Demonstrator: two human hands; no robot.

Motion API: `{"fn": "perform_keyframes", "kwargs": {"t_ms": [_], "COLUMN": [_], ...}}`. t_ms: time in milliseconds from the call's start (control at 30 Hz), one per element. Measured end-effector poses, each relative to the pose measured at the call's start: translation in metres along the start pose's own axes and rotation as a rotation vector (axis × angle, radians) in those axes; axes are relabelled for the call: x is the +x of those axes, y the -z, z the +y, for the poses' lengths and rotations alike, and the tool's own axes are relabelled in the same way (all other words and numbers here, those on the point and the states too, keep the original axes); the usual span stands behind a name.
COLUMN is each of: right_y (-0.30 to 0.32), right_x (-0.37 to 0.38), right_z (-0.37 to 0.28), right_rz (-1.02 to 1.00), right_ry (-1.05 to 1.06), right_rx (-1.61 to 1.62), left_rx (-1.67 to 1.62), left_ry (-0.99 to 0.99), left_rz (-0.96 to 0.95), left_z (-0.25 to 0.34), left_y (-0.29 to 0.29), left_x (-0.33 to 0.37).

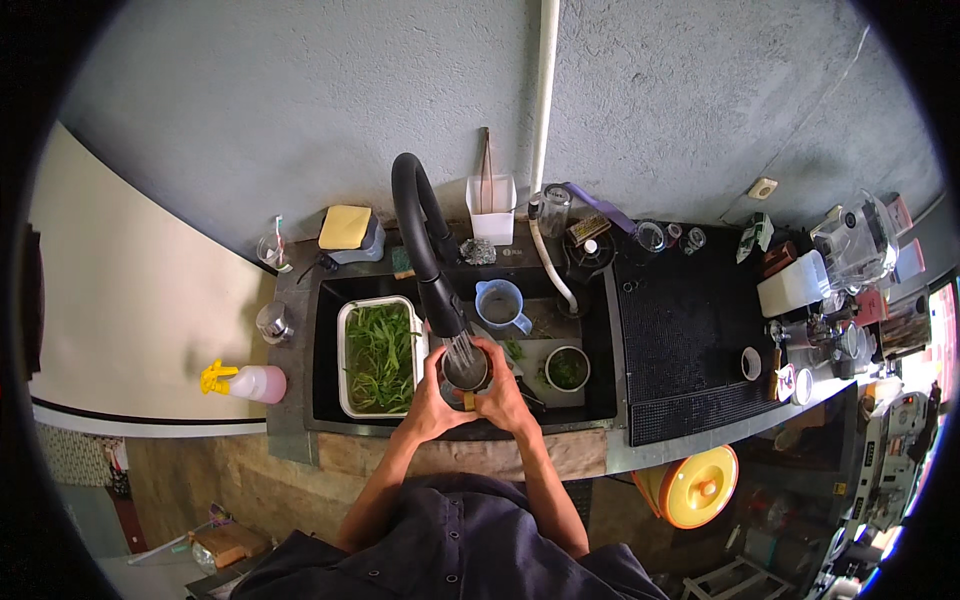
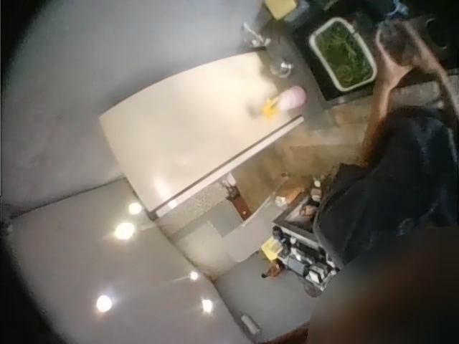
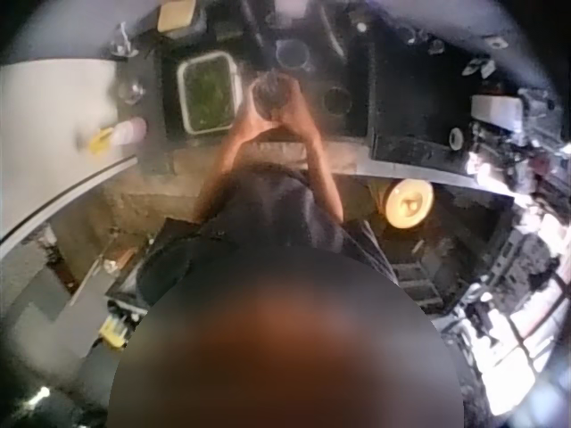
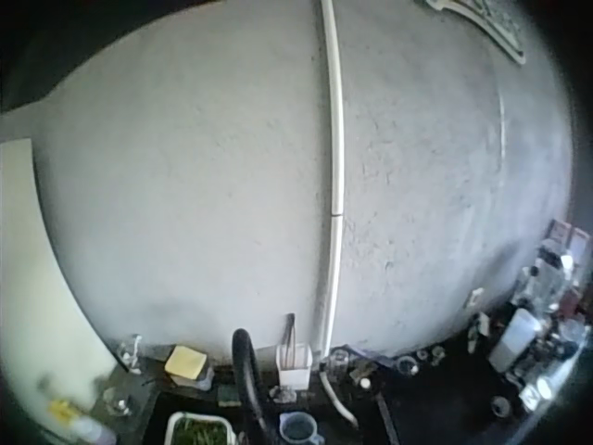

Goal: Gathering ice, adding liquid to a pitcher, and preparing a blended beverage.

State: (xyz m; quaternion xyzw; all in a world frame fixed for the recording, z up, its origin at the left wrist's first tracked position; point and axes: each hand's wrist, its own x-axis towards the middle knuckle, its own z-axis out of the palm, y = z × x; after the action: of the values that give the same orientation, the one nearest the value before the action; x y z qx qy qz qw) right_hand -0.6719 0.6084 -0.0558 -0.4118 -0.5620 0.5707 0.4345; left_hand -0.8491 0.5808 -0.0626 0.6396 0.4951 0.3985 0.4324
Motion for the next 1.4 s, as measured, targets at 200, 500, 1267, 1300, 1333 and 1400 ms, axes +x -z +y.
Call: {"fn": "perform_keyframes", "kwargs": {"t_ms": [200,500,1267,1300,1333,1400], "right_y": [0.002,0.002,-0.001,-0.001,-0.001,0.000], "right_x": [0.000,-0.001,-0.004,-0.004,-0.004,-0.003], "right_z": [0.002,-0.007,0.007,0.005,0.004,0.007], "right_rz": [-0.020,-0.021,0.007,0.014,0.021,0.009], "right_ry": [-0.067,-0.076,-0.041,-0.020,0.000,-0.005], "right_rx": [0.034,0.017,0.046,0.002,-0.043,-0.055], "left_rx": [0.183,0.184,0.127,0.134,0.134,0.106], "left_ry": [-0.054,-0.049,-0.018,-0.011,-0.011,-0.005], "left_rz": [-0.003,-0.012,-0.017,-0.014,-0.014,-0.011], "left_z": [0.011,0.012,0.000,0.001,0.000,-0.001], "left_y": [0.003,0.003,0.000,0.000,0.000,0.000], "left_x": [0.003,0.003,-0.003,-0.003,-0.003,-0.003]}}
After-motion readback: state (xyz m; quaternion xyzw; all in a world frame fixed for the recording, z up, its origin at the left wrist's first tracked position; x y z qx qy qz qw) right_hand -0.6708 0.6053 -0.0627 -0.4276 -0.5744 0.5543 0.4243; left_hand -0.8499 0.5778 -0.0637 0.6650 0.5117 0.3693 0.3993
